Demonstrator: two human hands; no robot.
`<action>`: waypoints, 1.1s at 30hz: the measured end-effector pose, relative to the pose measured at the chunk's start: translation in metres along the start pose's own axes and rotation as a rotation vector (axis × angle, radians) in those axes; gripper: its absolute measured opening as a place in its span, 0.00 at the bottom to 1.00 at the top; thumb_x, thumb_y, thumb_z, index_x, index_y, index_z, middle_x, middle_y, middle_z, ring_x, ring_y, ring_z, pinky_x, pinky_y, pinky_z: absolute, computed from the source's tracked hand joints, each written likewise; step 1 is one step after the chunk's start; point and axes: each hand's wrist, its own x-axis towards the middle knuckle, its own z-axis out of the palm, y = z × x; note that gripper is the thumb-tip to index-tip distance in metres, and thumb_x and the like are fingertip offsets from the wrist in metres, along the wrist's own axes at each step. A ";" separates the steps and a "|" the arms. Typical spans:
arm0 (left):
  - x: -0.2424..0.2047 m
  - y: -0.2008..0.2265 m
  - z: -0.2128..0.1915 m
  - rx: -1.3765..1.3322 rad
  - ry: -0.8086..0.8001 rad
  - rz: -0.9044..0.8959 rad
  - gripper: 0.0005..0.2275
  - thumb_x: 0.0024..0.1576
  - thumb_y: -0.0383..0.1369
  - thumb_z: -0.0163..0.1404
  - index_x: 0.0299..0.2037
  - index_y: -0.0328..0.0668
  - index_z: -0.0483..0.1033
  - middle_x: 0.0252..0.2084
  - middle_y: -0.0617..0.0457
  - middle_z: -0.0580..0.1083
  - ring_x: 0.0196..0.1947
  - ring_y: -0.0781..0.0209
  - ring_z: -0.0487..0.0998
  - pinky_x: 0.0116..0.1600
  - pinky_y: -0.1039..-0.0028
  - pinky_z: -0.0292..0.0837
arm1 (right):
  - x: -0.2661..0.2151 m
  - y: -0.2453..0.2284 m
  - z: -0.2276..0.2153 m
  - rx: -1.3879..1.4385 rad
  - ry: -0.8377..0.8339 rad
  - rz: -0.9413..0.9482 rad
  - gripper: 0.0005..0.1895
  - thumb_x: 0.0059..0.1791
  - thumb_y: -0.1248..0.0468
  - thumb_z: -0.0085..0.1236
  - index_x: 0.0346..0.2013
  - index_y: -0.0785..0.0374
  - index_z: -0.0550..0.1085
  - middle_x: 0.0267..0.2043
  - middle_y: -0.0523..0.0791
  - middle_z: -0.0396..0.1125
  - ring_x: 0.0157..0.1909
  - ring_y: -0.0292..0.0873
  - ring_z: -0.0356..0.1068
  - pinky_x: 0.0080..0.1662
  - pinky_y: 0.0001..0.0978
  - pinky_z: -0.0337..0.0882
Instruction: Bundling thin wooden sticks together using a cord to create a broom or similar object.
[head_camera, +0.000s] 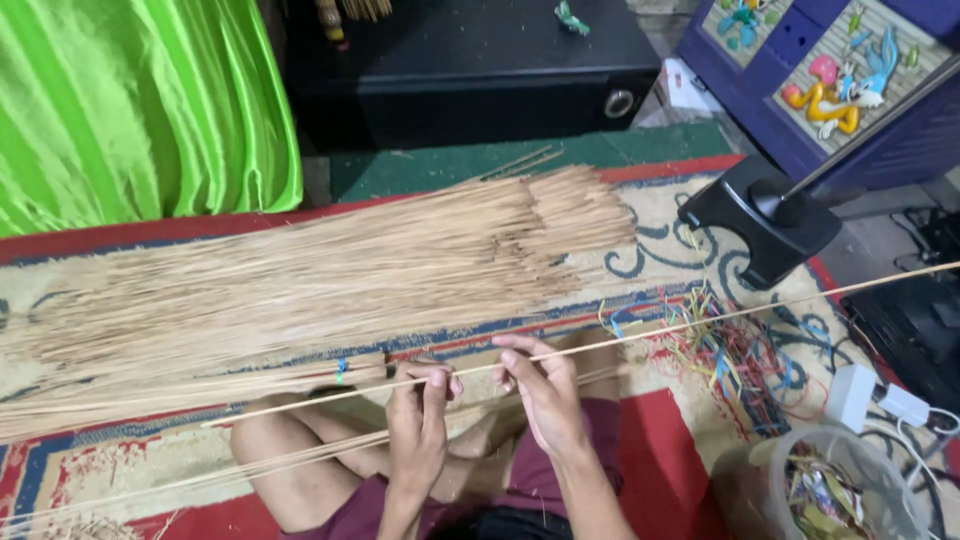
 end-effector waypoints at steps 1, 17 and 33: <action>0.004 -0.001 -0.001 -0.001 0.002 0.026 0.12 0.67 0.38 0.41 0.36 0.41 0.71 0.31 0.52 0.76 0.32 0.63 0.79 0.40 0.74 0.73 | 0.004 0.000 -0.002 0.005 -0.013 -0.022 0.15 0.49 0.69 0.60 0.48 0.78 0.77 0.26 0.48 0.69 0.29 0.39 0.69 0.33 0.26 0.66; 0.010 0.018 -0.003 -0.050 0.038 0.014 0.08 0.67 0.26 0.43 0.35 0.35 0.72 0.24 0.50 0.75 0.26 0.63 0.71 0.37 0.71 0.70 | 0.002 -0.009 -0.003 -0.059 -0.012 -0.198 0.17 0.52 0.70 0.57 0.54 0.75 0.75 0.32 0.46 0.67 0.31 0.37 0.69 0.36 0.28 0.71; 0.020 0.017 0.003 -0.062 0.051 0.176 0.06 0.68 0.26 0.42 0.37 0.37 0.69 0.26 0.52 0.70 0.30 0.60 0.70 0.41 0.68 0.70 | 0.010 -0.024 -0.001 -0.010 -0.024 -0.282 0.14 0.50 0.73 0.58 0.50 0.76 0.78 0.31 0.47 0.68 0.30 0.33 0.61 0.33 0.27 0.72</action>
